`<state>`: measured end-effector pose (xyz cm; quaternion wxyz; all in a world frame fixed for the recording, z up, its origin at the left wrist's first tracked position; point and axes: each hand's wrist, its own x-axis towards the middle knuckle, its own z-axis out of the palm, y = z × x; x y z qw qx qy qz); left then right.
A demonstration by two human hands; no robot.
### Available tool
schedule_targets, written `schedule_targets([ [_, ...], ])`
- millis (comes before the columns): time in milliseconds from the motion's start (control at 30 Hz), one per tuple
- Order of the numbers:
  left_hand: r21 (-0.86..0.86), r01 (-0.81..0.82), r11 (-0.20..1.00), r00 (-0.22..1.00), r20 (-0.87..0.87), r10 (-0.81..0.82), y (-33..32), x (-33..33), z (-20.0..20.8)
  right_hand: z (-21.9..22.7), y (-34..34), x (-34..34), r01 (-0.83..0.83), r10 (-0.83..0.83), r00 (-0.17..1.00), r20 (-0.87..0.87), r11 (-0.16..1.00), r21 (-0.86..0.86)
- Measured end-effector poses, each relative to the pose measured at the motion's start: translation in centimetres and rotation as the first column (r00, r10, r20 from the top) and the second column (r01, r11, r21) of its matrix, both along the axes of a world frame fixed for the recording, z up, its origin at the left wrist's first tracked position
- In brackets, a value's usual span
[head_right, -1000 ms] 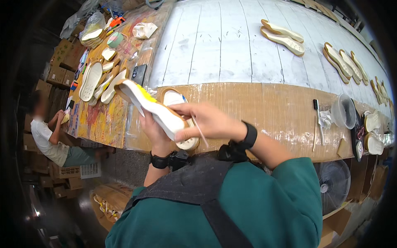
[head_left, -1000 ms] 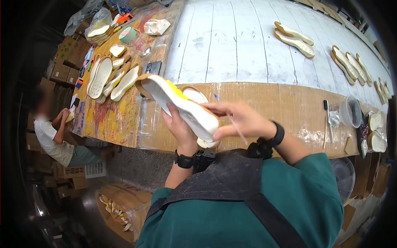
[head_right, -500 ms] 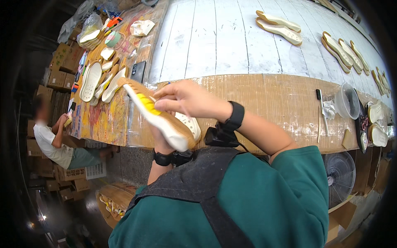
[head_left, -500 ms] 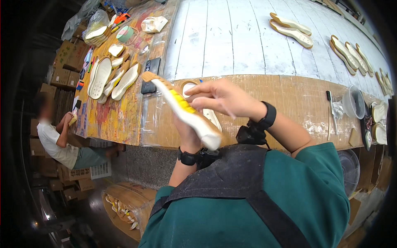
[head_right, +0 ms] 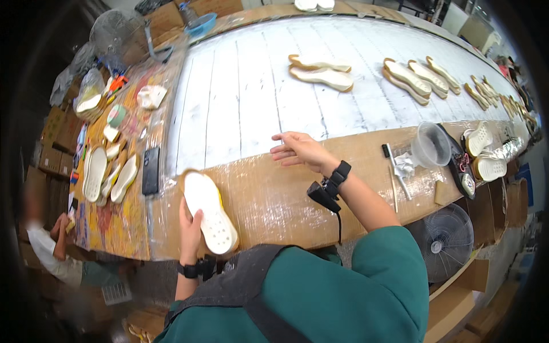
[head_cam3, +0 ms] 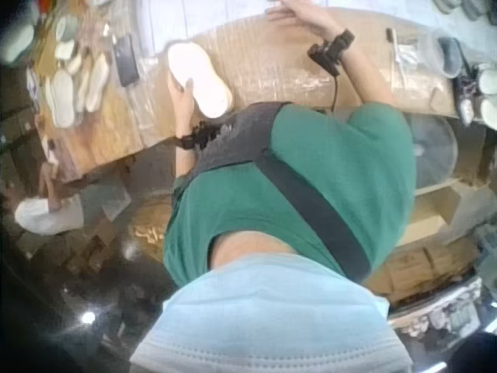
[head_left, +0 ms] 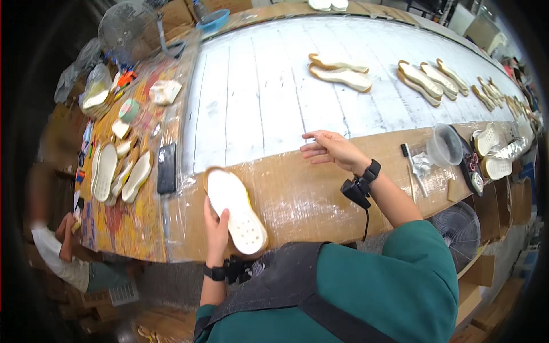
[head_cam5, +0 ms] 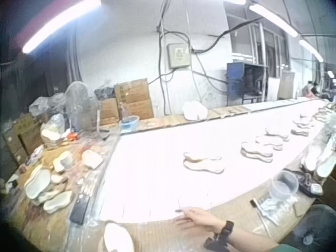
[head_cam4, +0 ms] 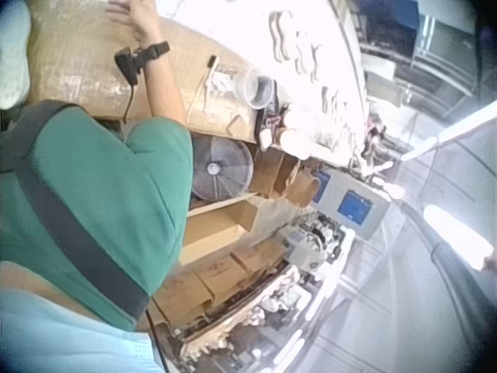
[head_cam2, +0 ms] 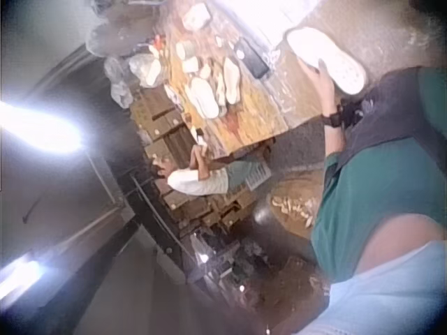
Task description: The person assembles shoe components by applying adhesive or markings to shoe outsoles and insoles with a marker pen, then stacking them.
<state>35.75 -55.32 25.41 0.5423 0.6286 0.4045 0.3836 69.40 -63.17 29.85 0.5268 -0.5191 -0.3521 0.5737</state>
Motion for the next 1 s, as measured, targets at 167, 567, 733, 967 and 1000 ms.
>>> schedule_targets([
  [167,0.032,0.031,0.999,0.955,-0.296,-0.02,-0.4,0.2,0.5,-1.8,5.0,11.8,0.357,-0.364,0.917,0.161,0.932,0.067],
  [567,0.034,-0.184,0.982,0.967,-0.171,0.187,0.2,-1.3,0.3,-12.1,11.2,25.8,0.905,-0.78,0.198,0.594,0.378,0.194],
  [733,-0.003,-0.079,0.997,0.982,-0.172,0.077,1.3,1.0,4.7,-8.2,11.6,12.6,0.378,-0.439,0.846,-0.301,0.894,-0.24],
  [967,-0.237,0.008,0.972,0.972,0.229,0.048,1.0,6.8,10.1,1.4,0.2,-4.6,-0.203,0.228,0.965,-0.133,0.962,0.181],
  [1000,-0.18,0.034,0.983,0.97,0.241,0.01,0.7,6.6,10.3,1.8,-0.8,-5.4,-0.335,0.344,0.939,0.004,0.91,0.246],
])
